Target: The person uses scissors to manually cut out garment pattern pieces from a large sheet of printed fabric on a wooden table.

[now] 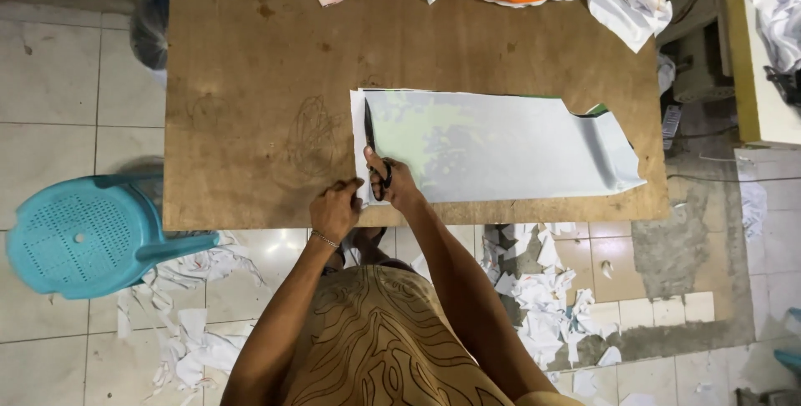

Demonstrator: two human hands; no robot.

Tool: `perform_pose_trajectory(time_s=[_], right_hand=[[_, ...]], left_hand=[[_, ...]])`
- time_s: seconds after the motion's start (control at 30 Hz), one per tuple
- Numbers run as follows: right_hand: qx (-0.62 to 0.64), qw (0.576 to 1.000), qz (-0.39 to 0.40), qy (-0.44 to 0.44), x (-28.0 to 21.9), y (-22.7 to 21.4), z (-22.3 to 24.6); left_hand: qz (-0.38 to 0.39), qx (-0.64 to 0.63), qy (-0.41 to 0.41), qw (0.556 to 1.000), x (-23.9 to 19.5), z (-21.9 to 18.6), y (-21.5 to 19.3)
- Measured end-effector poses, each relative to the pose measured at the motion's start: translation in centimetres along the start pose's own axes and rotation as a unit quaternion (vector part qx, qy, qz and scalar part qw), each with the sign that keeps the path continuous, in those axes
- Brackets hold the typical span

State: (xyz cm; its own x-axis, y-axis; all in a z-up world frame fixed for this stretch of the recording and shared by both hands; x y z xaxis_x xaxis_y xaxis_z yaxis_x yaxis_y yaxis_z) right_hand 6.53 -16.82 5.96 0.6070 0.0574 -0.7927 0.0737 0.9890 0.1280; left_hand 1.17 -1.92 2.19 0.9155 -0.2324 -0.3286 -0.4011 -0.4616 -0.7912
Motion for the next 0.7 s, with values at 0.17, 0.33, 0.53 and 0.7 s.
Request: perform_pose_trajectory(time_s=[0.17,0.33,0.53,0.7], right_hand=[[-0.009,1.0,0.003,0.004,0.4,0.6,2.2],[-0.011,1.0,-0.001,-0.029,1.7,-0.2,3.1],[-0.033,0.988,-0.046,-0.145,-1.7,-4.0,4.9],[-0.071,0.984,-0.086,-0.141,-4.3,-10.4,4.8]], left_hand=[[-0.015,0.011,0.011,1.0,0.3,0.6,1.1],[-0.012,0.048,0.046,0.998,-1.0,1.4,2.4],[0.138,0.123,0.098,0.978,-16.3,2.7,1.3],[0.247,0.238,0.101,0.934,-13.3,9.8,7.4]])
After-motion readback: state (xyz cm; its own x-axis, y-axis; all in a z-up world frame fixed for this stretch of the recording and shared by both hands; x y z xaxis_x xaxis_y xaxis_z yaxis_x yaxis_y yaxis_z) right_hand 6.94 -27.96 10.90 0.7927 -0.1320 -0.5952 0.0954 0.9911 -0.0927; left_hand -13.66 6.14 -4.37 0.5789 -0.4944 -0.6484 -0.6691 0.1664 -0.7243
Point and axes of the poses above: each hand's wrist, its own x-axis towards the middle knuckle, its own y-axis out of the palm, z = x × y, the point moved 1 cm from there along x, towards the middle knuckle, and after that the axes turned 5 degrees about y, right-handed, at the moved point
